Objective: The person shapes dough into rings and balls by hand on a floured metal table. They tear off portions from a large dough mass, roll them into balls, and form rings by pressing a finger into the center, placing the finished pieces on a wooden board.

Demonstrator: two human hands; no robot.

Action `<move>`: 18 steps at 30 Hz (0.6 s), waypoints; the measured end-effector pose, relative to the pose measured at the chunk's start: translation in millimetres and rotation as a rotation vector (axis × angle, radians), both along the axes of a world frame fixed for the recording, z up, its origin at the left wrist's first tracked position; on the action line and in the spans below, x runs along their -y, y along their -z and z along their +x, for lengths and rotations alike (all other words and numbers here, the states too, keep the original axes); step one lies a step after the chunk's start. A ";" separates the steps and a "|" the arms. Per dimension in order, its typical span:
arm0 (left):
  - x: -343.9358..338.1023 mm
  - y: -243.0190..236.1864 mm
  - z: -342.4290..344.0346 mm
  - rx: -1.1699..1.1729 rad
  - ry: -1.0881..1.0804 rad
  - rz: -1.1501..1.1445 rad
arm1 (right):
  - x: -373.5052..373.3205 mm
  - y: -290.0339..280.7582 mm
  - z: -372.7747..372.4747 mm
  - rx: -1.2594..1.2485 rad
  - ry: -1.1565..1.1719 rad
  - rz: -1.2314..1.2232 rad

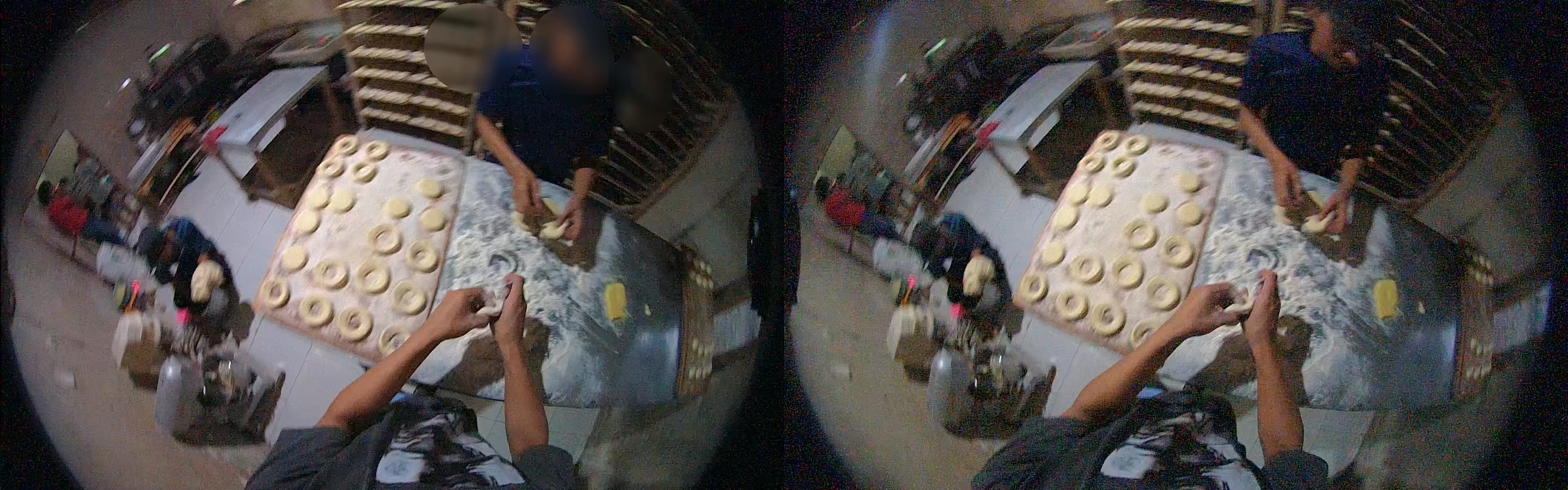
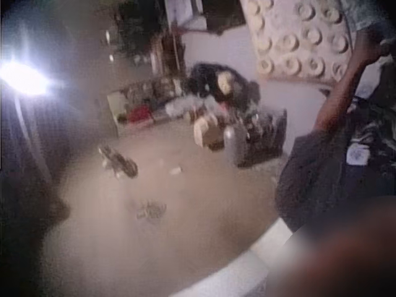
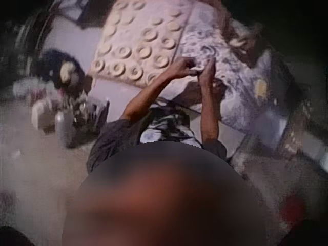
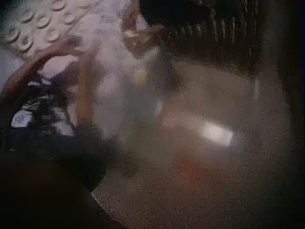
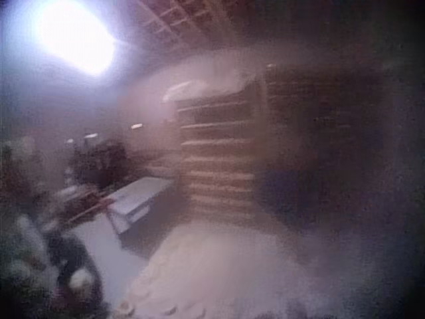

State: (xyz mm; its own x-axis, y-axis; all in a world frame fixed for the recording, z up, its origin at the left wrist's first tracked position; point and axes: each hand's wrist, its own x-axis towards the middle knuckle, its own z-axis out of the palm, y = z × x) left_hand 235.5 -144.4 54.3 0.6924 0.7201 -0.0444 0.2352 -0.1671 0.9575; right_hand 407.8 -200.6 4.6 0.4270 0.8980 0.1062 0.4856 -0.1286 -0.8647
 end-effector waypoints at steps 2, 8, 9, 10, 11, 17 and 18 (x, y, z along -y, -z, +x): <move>4.2 24.8 -4.4 0.024 -0.150 0.345 | -8.7 10.0 -15.7 -0.385 -0.077 0.146; 10.4 35.8 -15.0 0.129 -0.489 0.601 | -0.2 -38.0 -33.1 -1.083 -0.497 0.012; 11.1 33.5 -19.0 0.338 -0.386 0.238 | -4.9 -34.4 -30.6 -1.109 -0.478 0.027; 13.2 31.0 -21.6 0.523 -0.350 0.050 | -10.0 -28.3 -27.9 -1.135 -0.458 0.042; 13.5 22.1 -22.9 0.706 -0.304 -0.135 | -18.6 -11.4 -21.3 -1.023 -0.374 0.052; -15.2 -1.6 -48.3 0.232 -0.642 0.007 | -59.0 -49.4 -77.6 -0.984 -0.836 0.090; -17.8 -2.3 -56.2 0.120 -0.589 0.146 | -67.7 -49.4 -80.2 -1.152 -0.875 0.084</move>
State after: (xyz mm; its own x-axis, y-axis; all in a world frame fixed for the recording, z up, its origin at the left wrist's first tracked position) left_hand 179.3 -126.6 56.5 0.1705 0.9759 0.1366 0.2201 -0.1728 0.9600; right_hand 327.6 -132.9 54.0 -0.3613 0.9197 0.1537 -0.5767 -0.0908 -0.8119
